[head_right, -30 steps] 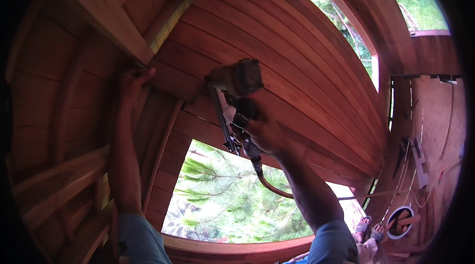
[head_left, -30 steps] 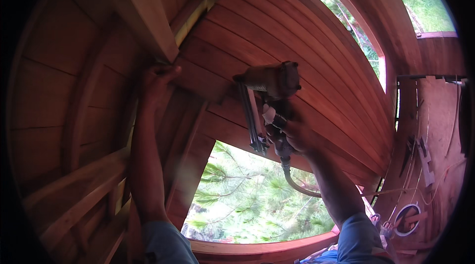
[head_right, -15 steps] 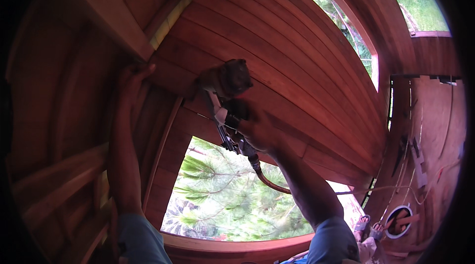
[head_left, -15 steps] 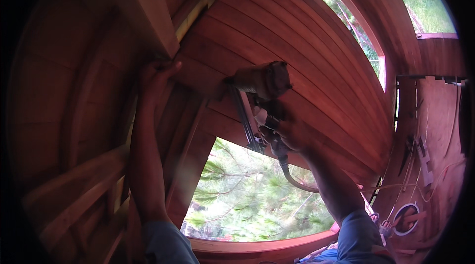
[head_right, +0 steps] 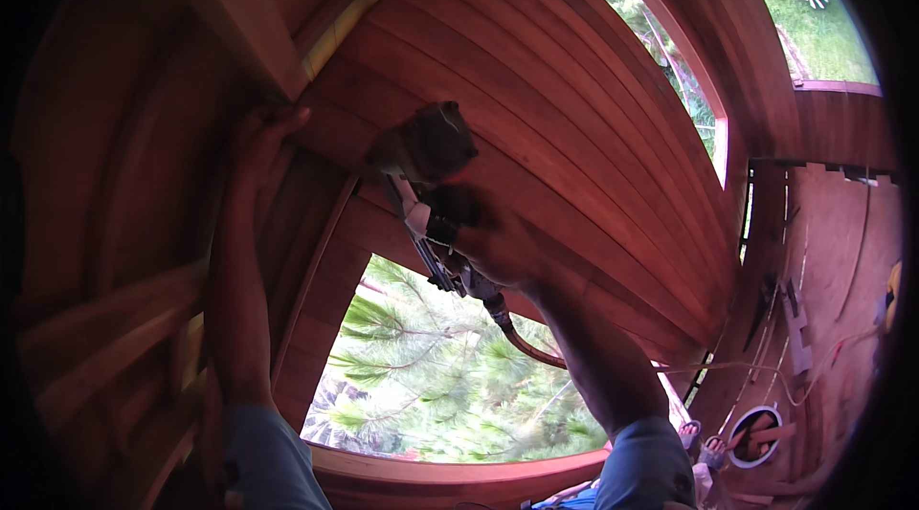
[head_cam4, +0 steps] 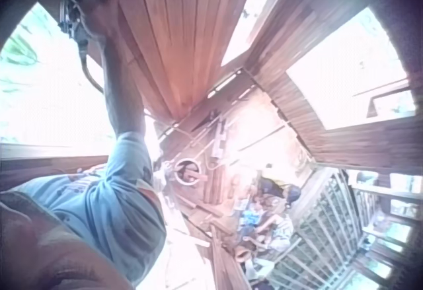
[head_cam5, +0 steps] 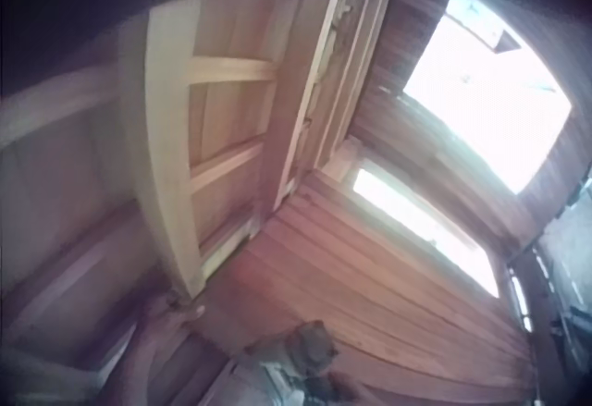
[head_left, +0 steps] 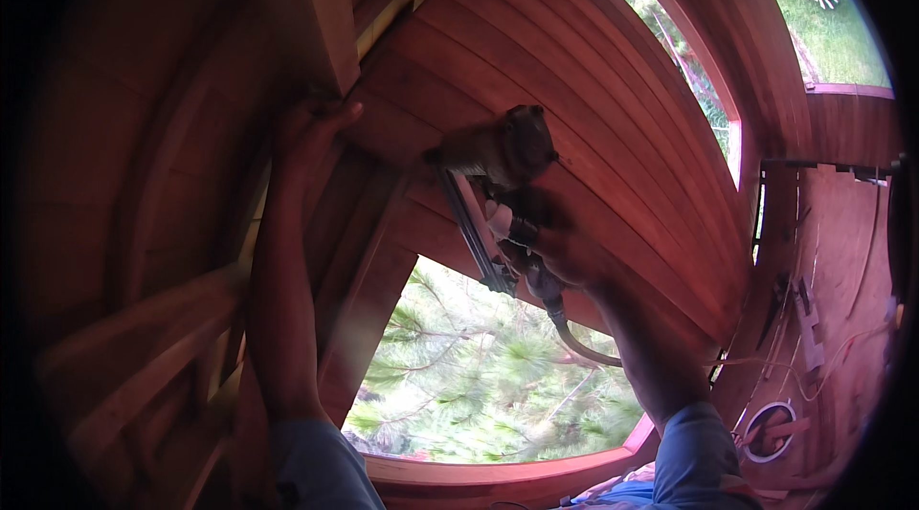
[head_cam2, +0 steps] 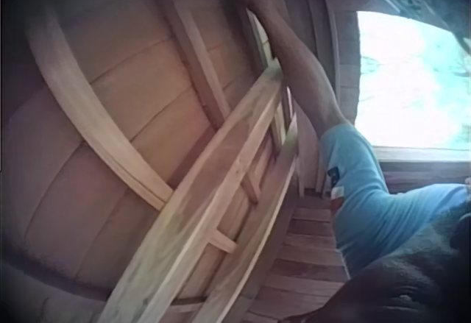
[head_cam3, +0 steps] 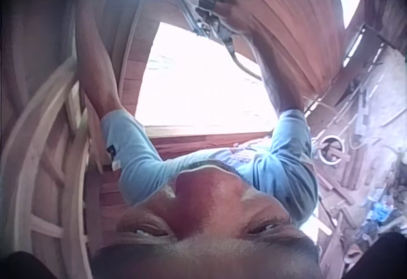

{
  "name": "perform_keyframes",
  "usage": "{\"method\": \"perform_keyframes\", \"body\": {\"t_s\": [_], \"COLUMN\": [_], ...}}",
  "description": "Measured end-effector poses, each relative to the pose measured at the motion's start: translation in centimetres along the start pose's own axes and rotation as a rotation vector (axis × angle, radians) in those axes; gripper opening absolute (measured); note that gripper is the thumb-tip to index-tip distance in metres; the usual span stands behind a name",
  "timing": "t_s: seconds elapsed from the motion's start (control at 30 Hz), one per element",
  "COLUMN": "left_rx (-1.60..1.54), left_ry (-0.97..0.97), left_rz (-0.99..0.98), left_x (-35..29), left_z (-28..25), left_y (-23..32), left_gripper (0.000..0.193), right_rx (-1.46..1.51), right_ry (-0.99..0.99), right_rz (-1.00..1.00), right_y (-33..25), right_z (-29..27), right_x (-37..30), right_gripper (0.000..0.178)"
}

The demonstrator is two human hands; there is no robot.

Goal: The person installs wooden planks onto a curved ceiling structure using a nail gun. They position each plank, secure it with nails, and occasionally adjust their stance on a wooden beam while working.

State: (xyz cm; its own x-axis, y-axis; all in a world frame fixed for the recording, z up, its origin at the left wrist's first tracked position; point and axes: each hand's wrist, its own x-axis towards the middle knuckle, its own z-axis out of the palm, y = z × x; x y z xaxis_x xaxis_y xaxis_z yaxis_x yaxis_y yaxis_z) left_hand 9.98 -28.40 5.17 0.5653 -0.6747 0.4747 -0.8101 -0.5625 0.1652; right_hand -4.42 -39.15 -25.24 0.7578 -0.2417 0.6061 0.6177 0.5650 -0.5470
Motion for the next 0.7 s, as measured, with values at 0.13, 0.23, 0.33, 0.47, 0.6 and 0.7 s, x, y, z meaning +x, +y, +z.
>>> {"method": "perform_keyframes", "body": {"t_s": [0.13, 0.23, 0.33, 0.47, 0.6, 0.7], "left_rx": [-0.071, -0.064, -0.071, -0.119, 0.018, -0.044], "left_ry": [0.008, 0.013, 0.055, 0.06, 0.029, 0.065], "left_rz": [-0.01, 0.008, 0.002, -0.007, -0.01, -0.011], "left_x": [-0.1, 0.5, 0.6, 0.2, 0.3, 0.1], "left_z": [0.3, 0.4, 0.8, 1.3, 0.6, 0.9], "left_y": [0.0, -0.5, -0.7, -0.4, -0.2, 0.0], "left_gripper": [0.032, 0.031, 0.03, 0.033, 0.033, 0.035], "right_rx": [-0.014, -0.026, -0.029, -0.056, -0.049, -0.045], "right_ry": [0.016, 0.011, 0.016, 0.026, 0.02, 0.023], "right_rz": [0.01, -0.006, -0.025, 0.018, 0.01, 0.005], "right_y": [-0.6, -0.5, -0.4, -0.9, -1.1, -1.0], "right_z": [0.4, 0.0, -0.4, -0.5, -0.2, -0.7], "right_x": [0.2, 0.5, 0.8, 0.7, 0.8, 1.0], "right_gripper": [0.059, 0.057, 0.055, 0.052, 0.051, 0.05]}}
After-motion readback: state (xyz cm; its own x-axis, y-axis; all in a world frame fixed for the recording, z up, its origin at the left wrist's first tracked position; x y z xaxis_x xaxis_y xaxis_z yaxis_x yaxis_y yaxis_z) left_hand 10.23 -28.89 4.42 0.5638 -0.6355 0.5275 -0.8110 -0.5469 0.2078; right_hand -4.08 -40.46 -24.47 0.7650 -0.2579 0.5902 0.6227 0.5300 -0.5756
